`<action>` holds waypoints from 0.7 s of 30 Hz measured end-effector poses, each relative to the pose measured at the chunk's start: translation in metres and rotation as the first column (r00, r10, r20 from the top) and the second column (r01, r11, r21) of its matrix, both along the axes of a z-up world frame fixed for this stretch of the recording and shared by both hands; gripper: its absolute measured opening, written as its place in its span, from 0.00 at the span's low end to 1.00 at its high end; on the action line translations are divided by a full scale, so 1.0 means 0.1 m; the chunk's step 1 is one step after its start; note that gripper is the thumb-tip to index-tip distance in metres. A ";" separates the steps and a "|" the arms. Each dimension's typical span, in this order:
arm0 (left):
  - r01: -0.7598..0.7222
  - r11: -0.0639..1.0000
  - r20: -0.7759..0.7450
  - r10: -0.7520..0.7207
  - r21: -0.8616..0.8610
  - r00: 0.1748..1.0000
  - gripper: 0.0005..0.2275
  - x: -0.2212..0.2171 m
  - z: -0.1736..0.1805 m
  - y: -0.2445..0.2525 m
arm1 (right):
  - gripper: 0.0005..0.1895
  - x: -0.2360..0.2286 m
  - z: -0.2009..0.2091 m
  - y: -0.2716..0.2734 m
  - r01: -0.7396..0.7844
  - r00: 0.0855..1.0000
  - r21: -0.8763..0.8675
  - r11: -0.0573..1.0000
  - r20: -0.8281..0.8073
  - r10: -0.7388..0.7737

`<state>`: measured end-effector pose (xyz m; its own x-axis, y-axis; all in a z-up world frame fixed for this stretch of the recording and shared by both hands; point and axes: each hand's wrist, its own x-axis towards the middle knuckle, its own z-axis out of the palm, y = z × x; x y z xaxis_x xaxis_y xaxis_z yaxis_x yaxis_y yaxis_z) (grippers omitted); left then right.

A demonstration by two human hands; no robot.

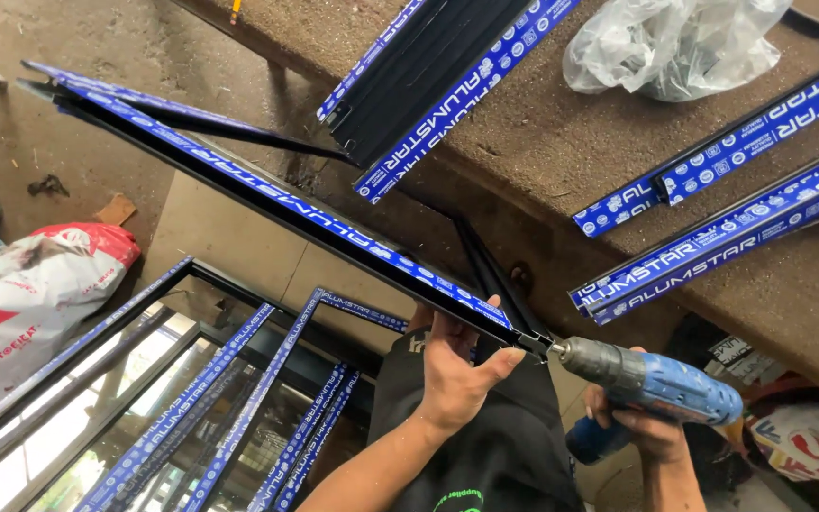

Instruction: The person assembles aluminum frame sections by inserting corner brackets and fastening them with a cordless drill. They handle multiple frame pieces, brackets, and fasteners, aligning parts and securing joints on a workbench.

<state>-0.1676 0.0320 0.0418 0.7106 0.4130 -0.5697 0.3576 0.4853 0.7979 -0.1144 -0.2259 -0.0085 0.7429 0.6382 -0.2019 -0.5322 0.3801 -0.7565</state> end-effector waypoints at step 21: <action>-0.022 1.000 0.070 0.023 -0.013 0.997 0.31 0.00 -0.01 0.00 | 0.22 0.15 0.13 0.21 0.004 0.999 -0.008 1.000 0.038 -0.004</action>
<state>-0.1671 0.0321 0.0411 0.7394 0.4229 -0.5238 0.2898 0.5023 0.8147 -0.0996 -0.2046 0.0046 0.7527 0.6337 -0.1784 -0.5011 0.3758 -0.7795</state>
